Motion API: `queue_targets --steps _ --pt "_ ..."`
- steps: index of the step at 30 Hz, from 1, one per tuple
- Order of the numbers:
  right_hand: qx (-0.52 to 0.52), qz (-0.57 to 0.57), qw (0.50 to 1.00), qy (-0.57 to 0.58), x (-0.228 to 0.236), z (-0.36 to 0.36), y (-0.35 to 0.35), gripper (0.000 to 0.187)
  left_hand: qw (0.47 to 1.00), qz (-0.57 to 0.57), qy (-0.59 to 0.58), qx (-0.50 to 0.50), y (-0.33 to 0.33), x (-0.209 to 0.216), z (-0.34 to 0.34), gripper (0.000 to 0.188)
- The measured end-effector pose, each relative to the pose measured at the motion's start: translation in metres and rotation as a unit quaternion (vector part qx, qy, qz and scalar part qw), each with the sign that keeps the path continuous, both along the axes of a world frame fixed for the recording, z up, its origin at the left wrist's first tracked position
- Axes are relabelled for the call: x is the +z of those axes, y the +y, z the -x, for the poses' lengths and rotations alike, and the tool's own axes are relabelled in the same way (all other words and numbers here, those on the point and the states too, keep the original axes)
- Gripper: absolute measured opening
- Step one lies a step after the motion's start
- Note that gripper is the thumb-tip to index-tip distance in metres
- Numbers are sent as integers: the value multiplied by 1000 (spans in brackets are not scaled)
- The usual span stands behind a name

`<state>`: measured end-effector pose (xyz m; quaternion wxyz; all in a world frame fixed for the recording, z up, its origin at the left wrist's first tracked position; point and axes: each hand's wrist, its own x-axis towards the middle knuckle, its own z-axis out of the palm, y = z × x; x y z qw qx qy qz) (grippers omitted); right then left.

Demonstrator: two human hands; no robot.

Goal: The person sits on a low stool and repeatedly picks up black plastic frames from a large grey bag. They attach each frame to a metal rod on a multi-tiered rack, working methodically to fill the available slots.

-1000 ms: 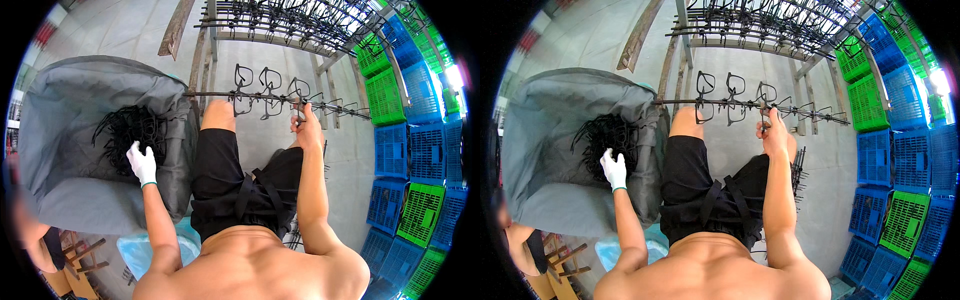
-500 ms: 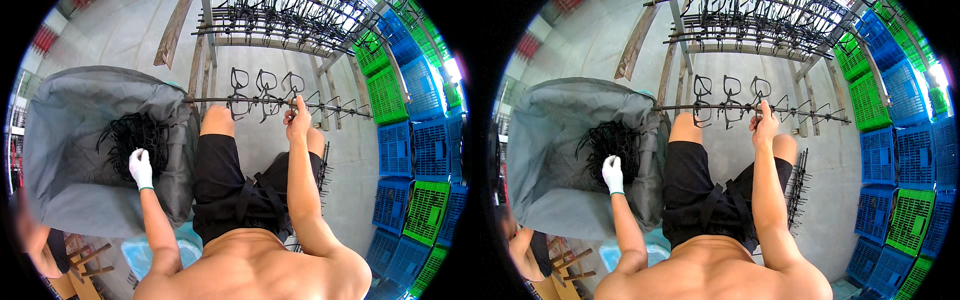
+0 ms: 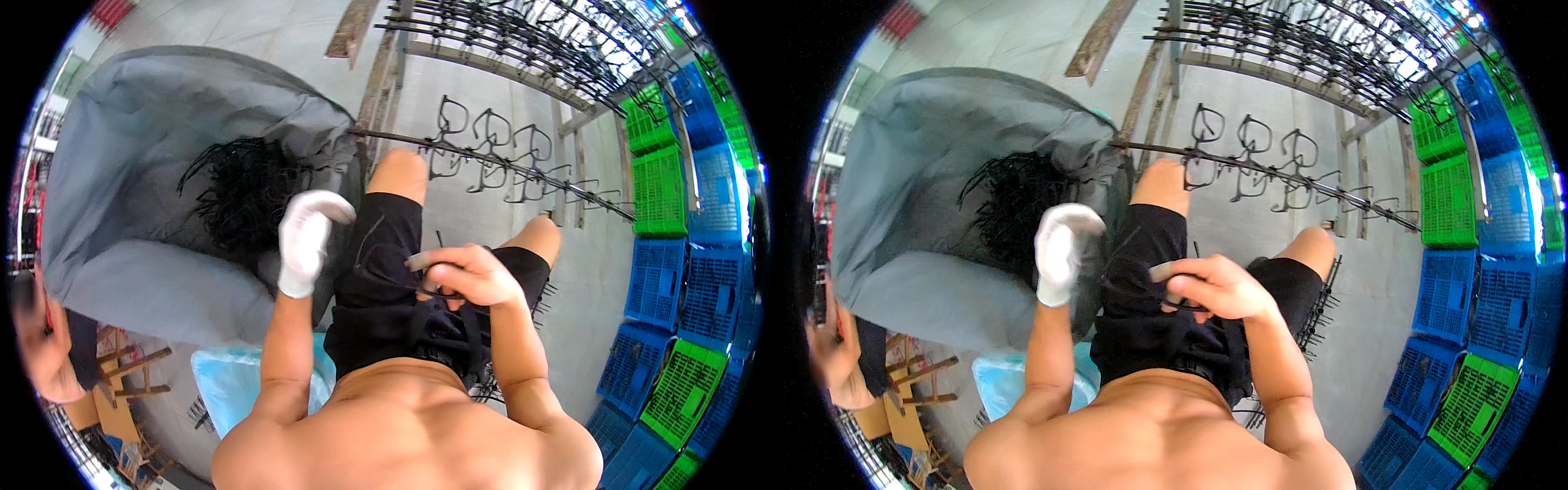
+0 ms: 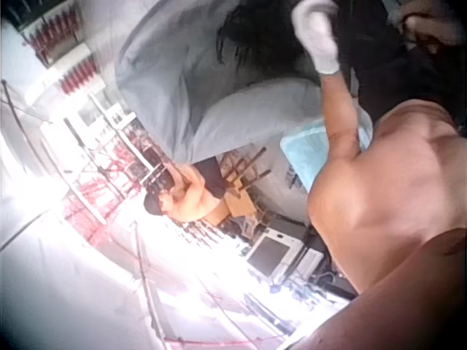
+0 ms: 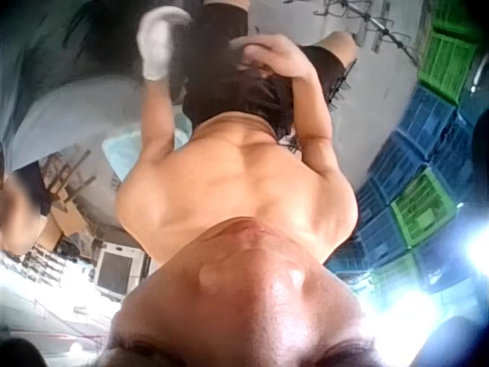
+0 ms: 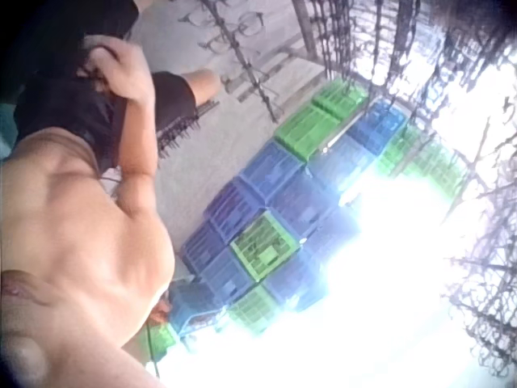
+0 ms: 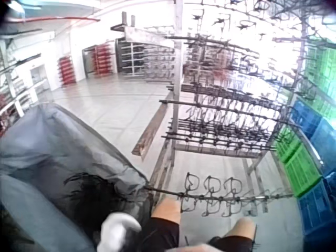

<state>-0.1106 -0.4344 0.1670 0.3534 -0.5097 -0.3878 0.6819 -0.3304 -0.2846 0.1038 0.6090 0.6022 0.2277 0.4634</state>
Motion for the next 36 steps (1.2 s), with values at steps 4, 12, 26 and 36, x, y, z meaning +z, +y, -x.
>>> queue_targets --steps 4,12,26,36 --pt "-408 -308 850 127 -14 -57 -49 24 636 -242 660 317 46 -73 51 48" --pt "-715 -175 677 -4 -101 -158 -37 14 780 -206 480 344 43 -29 47 34" --pt "-752 -176 635 -1 -105 -161 1 21 945 -29 264 191 16 -104 46 22" --pt "-107 -260 957 -78 -21 -13 -5 44 915 4 264 -304 -32 46 -18 12"
